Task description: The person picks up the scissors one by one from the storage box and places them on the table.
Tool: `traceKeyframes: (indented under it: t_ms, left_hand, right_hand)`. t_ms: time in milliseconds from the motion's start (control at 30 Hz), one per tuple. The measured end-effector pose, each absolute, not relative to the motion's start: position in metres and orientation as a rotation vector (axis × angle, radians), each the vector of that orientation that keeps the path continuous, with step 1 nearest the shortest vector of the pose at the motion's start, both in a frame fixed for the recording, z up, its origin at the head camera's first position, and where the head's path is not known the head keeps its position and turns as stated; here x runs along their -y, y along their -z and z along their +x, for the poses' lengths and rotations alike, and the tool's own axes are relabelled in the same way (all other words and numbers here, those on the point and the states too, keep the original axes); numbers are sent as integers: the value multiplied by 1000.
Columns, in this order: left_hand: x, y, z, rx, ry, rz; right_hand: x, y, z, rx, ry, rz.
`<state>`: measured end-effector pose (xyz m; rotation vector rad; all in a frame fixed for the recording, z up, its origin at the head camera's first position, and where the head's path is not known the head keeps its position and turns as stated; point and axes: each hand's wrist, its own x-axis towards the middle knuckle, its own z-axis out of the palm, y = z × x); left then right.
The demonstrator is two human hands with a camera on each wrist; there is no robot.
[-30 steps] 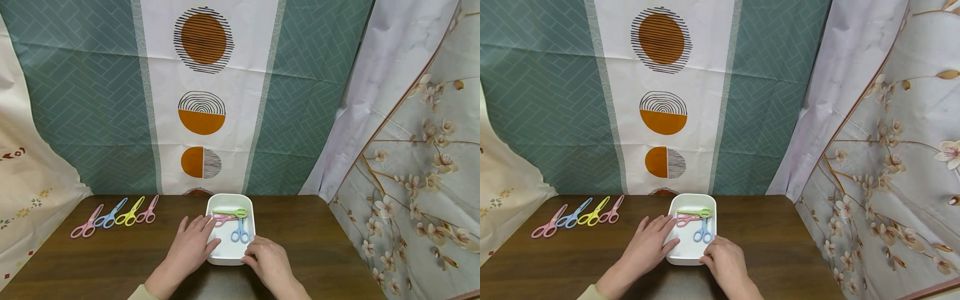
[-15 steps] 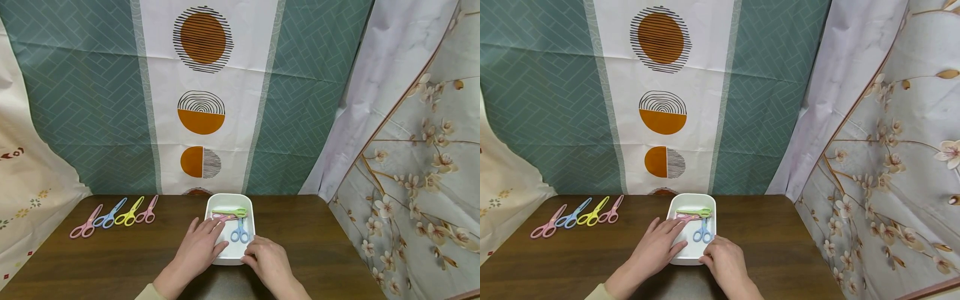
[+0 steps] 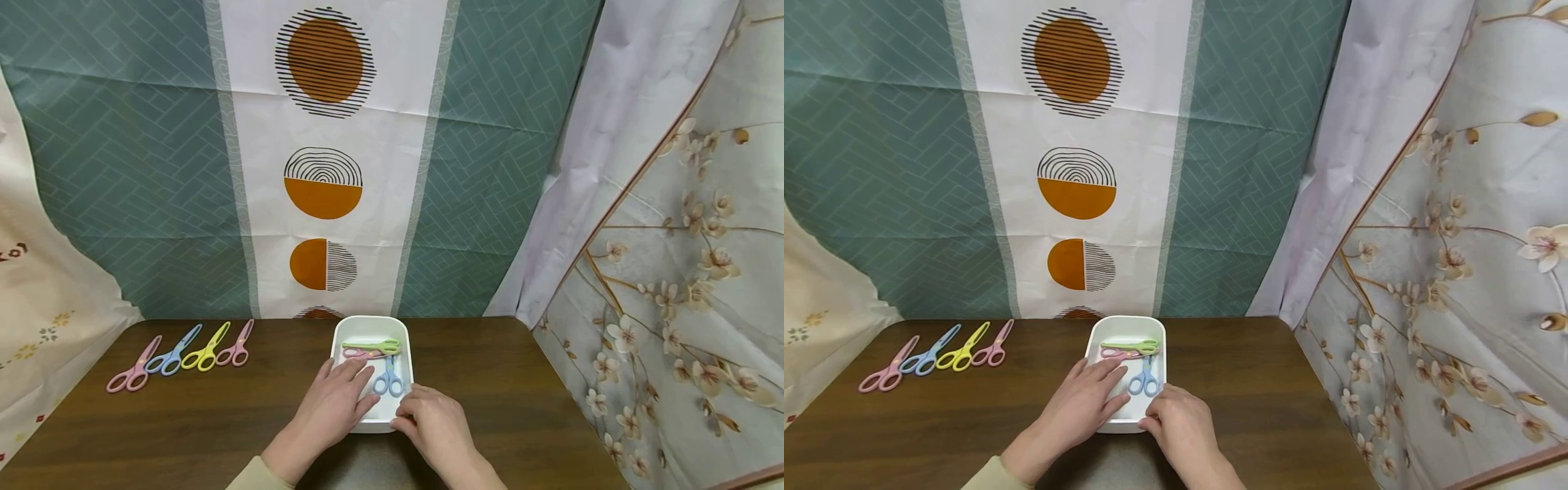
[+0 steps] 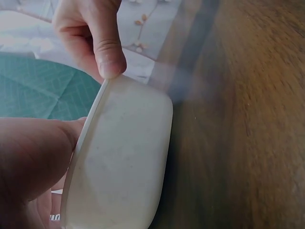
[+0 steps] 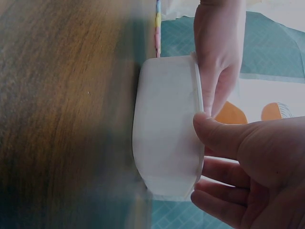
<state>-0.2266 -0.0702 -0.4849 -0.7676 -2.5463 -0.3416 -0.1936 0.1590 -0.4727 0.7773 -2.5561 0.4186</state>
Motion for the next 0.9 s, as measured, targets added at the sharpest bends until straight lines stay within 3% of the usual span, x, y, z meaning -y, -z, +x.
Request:
traceKeyframes:
  t_ms: [900]
  left_hand:
    - [56,479,-242,2757,345,-909]
  right_hand:
    - [-158,471,-193,2588,-445,779]
